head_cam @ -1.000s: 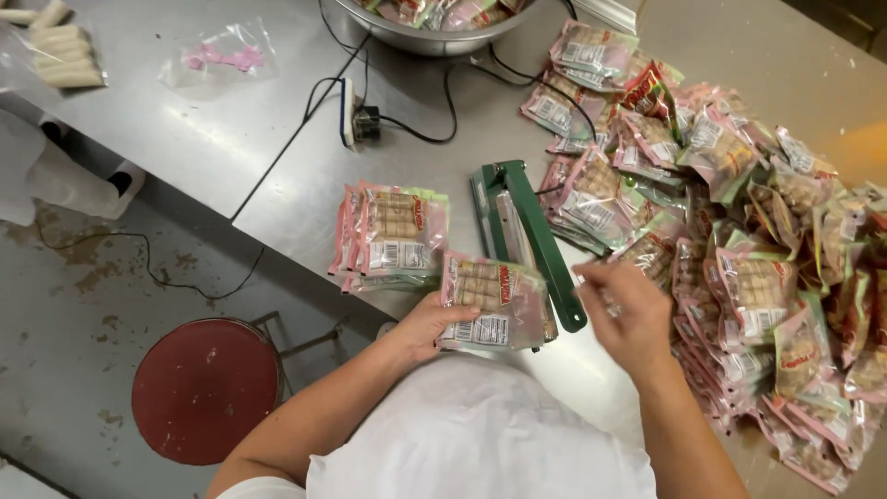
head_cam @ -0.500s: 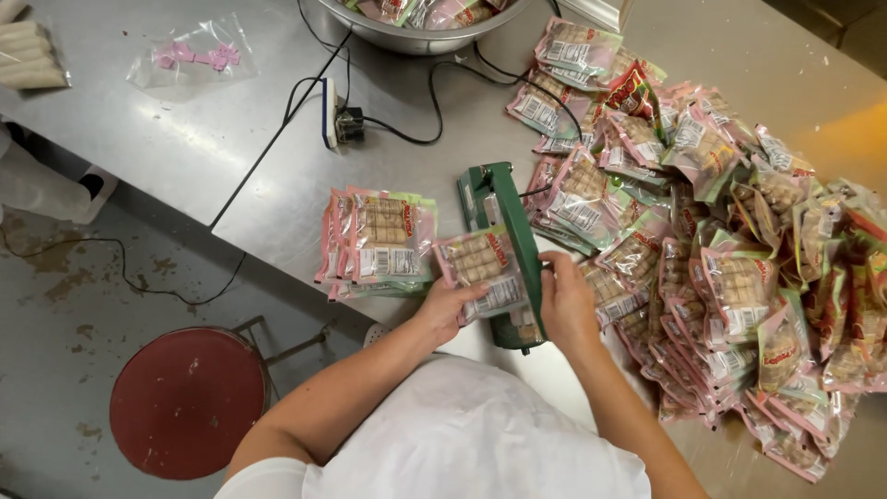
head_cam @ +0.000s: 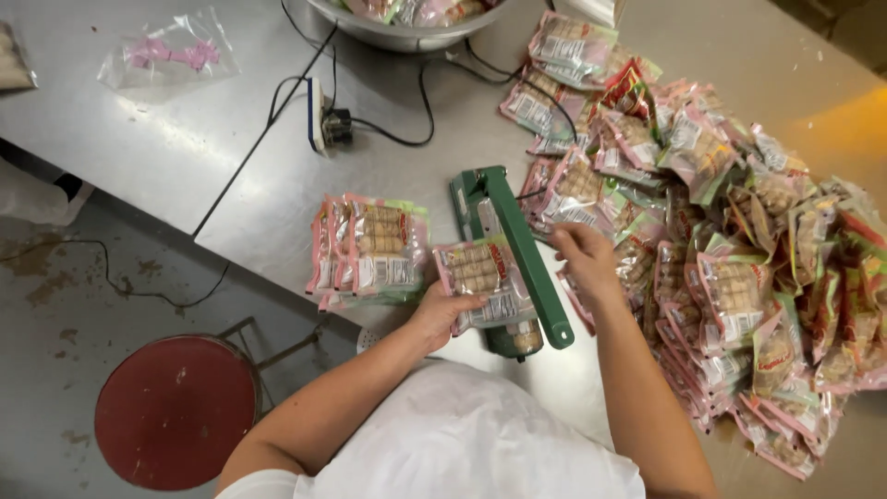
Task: Sealing small plastic food packages using a manual heat sealer
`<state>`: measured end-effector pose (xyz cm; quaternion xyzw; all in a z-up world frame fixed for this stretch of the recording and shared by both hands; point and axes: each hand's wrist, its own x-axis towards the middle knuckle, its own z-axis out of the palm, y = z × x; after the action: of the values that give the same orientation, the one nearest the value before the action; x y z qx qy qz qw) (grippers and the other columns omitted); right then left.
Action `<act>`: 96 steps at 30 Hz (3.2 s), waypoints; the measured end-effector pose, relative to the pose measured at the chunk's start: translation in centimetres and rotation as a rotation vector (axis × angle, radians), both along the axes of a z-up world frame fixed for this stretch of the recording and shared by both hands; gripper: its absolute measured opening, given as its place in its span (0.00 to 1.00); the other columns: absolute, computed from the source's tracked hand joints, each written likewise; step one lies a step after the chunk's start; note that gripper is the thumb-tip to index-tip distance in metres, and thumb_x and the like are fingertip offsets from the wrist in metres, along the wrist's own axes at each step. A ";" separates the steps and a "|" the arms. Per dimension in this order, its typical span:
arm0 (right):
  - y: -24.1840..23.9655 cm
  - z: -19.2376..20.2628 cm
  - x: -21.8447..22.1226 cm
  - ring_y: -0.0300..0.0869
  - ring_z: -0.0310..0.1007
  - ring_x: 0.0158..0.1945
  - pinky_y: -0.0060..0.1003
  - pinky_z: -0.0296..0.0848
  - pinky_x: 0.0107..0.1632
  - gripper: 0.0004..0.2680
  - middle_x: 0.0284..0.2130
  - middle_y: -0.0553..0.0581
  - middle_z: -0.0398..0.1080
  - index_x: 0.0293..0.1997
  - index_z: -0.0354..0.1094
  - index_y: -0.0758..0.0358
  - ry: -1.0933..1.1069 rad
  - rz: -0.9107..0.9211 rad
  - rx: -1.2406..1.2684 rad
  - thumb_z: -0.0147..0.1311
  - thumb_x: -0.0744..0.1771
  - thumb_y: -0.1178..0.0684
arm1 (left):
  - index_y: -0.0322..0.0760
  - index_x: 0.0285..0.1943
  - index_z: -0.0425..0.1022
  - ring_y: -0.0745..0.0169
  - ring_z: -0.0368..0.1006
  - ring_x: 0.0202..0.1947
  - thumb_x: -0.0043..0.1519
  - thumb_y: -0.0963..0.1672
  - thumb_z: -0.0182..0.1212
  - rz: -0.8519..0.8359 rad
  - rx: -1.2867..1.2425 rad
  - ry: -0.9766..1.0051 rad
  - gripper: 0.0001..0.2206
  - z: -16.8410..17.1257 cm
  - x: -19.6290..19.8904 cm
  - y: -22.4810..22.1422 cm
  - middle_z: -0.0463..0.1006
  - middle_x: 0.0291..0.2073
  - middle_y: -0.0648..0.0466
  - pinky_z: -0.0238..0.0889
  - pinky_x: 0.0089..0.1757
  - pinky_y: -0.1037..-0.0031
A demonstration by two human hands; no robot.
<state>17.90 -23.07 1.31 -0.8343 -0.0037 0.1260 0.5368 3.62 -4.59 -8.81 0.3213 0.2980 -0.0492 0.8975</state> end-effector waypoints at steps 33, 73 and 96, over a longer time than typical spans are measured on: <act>2.2 0.6 -6.1 0.68 0.77 0.44 0.59 0.79 0.48 0.15 0.46 0.59 0.70 0.69 0.64 0.41 -0.319 0.374 -0.695 0.44 0.72 0.51 | 0.33 0.50 0.83 0.59 0.83 0.42 0.45 0.34 0.82 -0.022 0.038 -0.074 0.23 -2.2 1.6 0.7 0.86 0.42 0.49 0.77 0.45 0.68; 0.7 -8.0 -7.7 0.54 0.75 0.38 0.47 0.77 0.42 0.17 0.35 0.54 0.67 0.68 0.68 0.44 -0.754 0.208 -0.690 0.43 0.71 0.57 | 0.29 0.53 0.80 0.55 0.83 0.43 0.49 0.33 0.78 -0.018 -0.001 -0.078 0.22 -2.7 1.2 1.4 0.85 0.43 0.45 0.78 0.44 0.66; 12.7 -0.8 -12.2 0.65 0.53 0.74 0.60 0.51 0.72 0.22 0.72 0.69 0.56 0.76 0.57 0.57 -0.513 0.449 0.028 0.48 0.71 0.44 | 0.31 0.80 0.52 0.33 0.66 0.67 0.68 0.59 0.50 -0.478 0.723 -0.223 0.39 18.3 -3.8 10.1 0.67 0.68 0.30 0.69 0.57 0.52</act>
<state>5.72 -10.37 0.49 -0.8095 -0.3242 0.0270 0.4887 -0.15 5.55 9.48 0.6776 0.1147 -0.1128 0.7177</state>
